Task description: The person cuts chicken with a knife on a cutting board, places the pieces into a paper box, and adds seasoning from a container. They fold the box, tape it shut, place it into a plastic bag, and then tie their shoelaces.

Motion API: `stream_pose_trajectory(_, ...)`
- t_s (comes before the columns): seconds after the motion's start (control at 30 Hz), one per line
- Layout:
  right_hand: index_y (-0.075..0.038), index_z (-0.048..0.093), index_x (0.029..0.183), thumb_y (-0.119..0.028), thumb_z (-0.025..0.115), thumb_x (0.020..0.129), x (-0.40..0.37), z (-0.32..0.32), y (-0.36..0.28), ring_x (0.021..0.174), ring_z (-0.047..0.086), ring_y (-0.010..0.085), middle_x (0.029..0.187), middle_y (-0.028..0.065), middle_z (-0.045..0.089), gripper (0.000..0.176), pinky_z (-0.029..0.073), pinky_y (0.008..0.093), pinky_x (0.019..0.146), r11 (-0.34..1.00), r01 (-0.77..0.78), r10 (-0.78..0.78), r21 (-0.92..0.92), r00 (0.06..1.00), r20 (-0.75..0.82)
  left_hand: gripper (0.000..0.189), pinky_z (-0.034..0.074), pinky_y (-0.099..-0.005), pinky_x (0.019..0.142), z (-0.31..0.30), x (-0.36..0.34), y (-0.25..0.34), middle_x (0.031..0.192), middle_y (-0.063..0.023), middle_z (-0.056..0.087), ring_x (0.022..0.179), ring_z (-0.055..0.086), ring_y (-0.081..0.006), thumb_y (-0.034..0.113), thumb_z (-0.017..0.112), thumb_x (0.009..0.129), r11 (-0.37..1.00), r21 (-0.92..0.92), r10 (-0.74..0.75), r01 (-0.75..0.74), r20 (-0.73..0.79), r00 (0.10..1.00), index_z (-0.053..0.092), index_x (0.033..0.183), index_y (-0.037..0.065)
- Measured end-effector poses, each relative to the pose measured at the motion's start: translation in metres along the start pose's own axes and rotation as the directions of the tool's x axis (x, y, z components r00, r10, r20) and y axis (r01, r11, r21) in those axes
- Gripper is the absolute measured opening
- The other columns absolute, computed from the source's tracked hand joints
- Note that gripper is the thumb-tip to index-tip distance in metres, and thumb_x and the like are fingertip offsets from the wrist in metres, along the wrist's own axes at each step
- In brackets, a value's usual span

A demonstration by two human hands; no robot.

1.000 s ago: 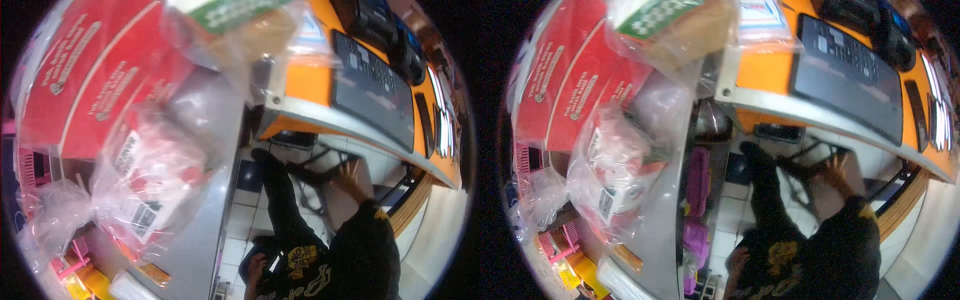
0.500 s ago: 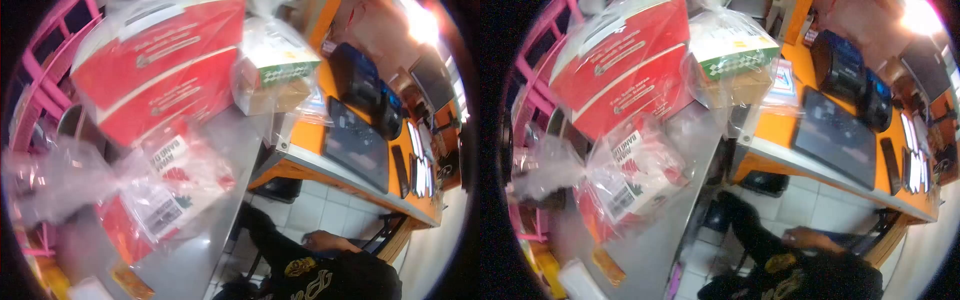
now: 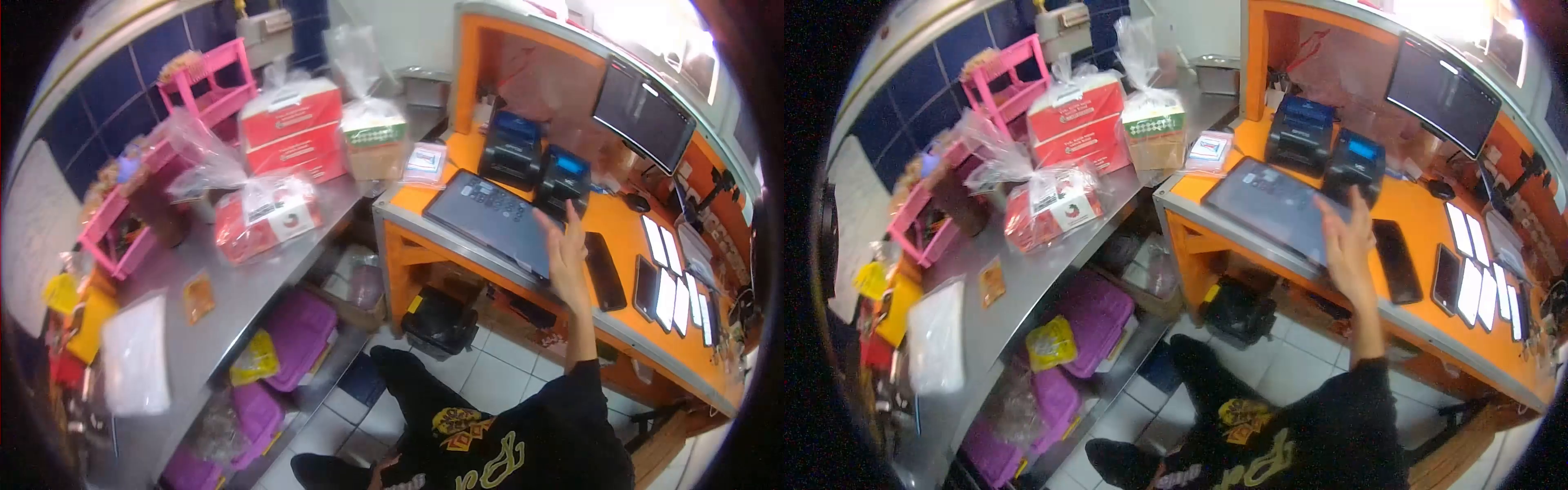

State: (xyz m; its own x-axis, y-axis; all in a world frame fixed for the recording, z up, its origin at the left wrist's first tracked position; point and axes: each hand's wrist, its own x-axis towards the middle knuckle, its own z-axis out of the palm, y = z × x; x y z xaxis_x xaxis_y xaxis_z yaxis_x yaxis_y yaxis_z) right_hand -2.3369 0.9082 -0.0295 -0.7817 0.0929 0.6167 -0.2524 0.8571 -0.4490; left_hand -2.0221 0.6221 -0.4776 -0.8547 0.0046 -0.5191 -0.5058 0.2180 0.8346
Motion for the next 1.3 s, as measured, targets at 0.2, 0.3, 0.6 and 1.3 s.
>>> stream_pose_trajectory(0.2, -0.005, 0.061, 0.109, -0.034, 0.038, 0.094, -0.014, 0.004, 0.06, 0.127, 0.028, 0.0407, 0.138, 0.0273, 0.029, 0.04, 0.023, 0.0461, 0.104, 0.957, 0.022, -0.018, 0.288, 1.0, -0.019, 0.03, 0.053, -0.0368, 0.066, -0.056, -0.045, 0.043, 0.099, -0.0137, 0.06, 0.071, 0.064, -0.0223, -0.002, 0.039, 0.084, 0.96, -0.219, 0.044, -0.173, -0.495, 0.868, 0.05, 0.111, 0.002)
stream_pose_trajectory(0.3, -0.005, 0.06, 0.109, -0.034, 0.036, 0.095, -0.023, -0.008, 0.05, 0.126, 0.028, 0.041, 0.136, 0.0286, 0.031, 0.04, 0.021, 0.0457, 0.104, 0.949, 0.084, -0.074, 0.305, 0.996, -0.044, 0.031, 0.054, -0.0328, 0.059, -0.093, -0.109, 0.101, 0.098, -0.0144, 0.06, 0.063, 0.063, -0.0194, -0.003, 0.032, 0.085, 0.966, 0.117, 0.237, -0.23, -0.756, 0.61, 0.045, 0.114, 0.0)
stream_pose_trajectory(0.6, -0.005, 0.058, 0.109, -0.038, 0.038, 0.094, -0.025, -0.005, 0.052, 0.127, 0.026, 0.0404, 0.138, 0.0256, 0.029, 0.041, 0.019, 0.0525, 0.102, 0.897, 0.059, -0.048, 0.439, 0.998, -0.035, 0.023, 0.049, -0.0262, 0.068, -0.119, -0.237, 0.165, 0.108, -0.0116, 0.058, 0.069, 0.059, -0.0141, 0.01, 0.042, 0.092, 0.818, 0.203, 0.325, -0.537, -0.935, 0.141, 0.046, 0.114, 0.005)
stream_pose_trajectory(1.3, 0.0, 0.051, 0.115, -0.011, 0.061, 0.078, -0.377, 0.142, -0.125, 0.102, 0.056, 0.0273, 0.108, 0.0182, 0.059, 0.039, 0.042, 0.0371, 0.089, 0.297, -0.478, -0.827, 0.826, 0.304, 0.473, 0.023, 0.048, -0.0282, 0.072, -0.091, -0.137, 0.12, 0.096, -0.0078, 0.063, 0.082, 0.059, -0.0117, 0.02, 0.06, 0.087, 0.996, -0.089, -0.057, -0.015, -0.753, 0.656, 0.058, 0.106, 0.008)
